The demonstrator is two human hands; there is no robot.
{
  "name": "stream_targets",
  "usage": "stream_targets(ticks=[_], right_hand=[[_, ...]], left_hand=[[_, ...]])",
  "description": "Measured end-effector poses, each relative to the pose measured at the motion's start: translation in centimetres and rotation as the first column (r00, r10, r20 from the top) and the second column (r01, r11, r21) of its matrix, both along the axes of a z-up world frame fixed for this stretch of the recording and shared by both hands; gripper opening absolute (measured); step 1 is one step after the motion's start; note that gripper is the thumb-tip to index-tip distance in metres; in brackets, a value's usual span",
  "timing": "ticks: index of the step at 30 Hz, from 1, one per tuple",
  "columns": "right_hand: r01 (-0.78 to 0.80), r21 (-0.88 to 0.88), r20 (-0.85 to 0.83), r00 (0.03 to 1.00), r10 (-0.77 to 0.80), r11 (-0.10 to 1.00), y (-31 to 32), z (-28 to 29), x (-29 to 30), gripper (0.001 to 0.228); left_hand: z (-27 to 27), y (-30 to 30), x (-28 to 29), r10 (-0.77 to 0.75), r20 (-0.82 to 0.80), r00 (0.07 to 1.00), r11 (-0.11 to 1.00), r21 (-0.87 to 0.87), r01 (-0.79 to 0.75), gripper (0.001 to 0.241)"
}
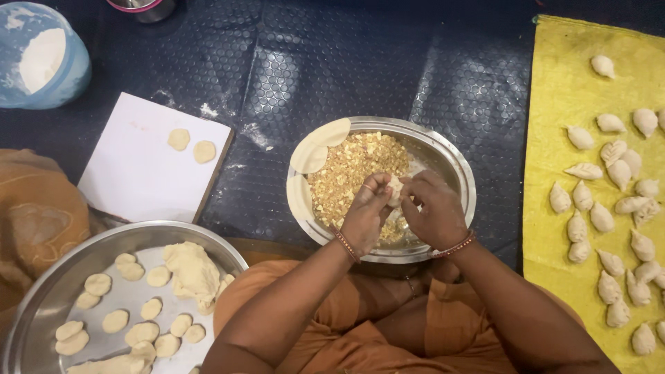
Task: The person prepares dumplings by hand, taking a piece of dough, filling it with a mixture from a bowl, and folding the dough into a dumpling shape.
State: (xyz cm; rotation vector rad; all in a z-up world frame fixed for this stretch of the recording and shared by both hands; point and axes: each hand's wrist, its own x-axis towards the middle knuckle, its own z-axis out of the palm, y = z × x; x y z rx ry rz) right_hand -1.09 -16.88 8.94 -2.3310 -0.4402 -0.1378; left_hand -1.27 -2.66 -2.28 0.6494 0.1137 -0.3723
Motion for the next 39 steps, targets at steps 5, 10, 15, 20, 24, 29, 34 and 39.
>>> stream_targets(ticks=[5,10,15,20,24,29,34,39], right_hand=[[-0.004,0.005,0.028,1.000,0.004,1.000,-1.1,0.4,0.5,0.013],[0.162,0.084,-0.025,0.987,-0.161,0.983,-2.5,0.5,1.0,0.011],[0.204,0.099,-0.014,0.979,-0.203,0.974,-3.1,1.1,0.9,0.010],[0.178,0.164,-0.023,0.984,-0.177,0.970,-3.3,0.7,0.9,0.010],[0.141,0.185,-0.015,0.990,-0.141,0.973,-3.5,0.4,0.8,0.010],[0.073,0.027,-0.181,0.981,-0.067,0.997,-1.8,0.7,0.4,0.034],[0.000,-0.112,-0.040,0.999,-0.005,0.994,0.3,1.6,-0.2,0.075],[0.003,-0.061,0.037,0.999,-0.001,0.998,1.0,2.1,-0.6,0.064]], left_hand=[[2.0,1.0,0.2,-0.032,-0.065,0.997,0.999,0.009,0.032,0.025],[3.4,1.2,0.5,-0.074,-0.101,0.992,0.997,0.023,0.076,0.032],[3.1,0.7,0.5,-0.092,-0.094,0.991,0.981,0.165,0.106,0.038],[3.5,1.3,0.4,-0.102,-0.102,0.990,0.988,0.106,0.113,0.029],[3.3,1.7,0.3,-0.106,-0.027,0.994,0.994,-0.040,0.105,0.032],[2.2,1.5,0.4,-0.081,-0.092,0.992,0.989,-0.133,0.069,0.046],[2.1,1.5,0.1,-0.142,0.026,0.990,0.958,-0.247,0.144,0.058],[3.0,1.9,0.2,-0.161,0.050,0.986,0.936,-0.307,0.169,0.062]])
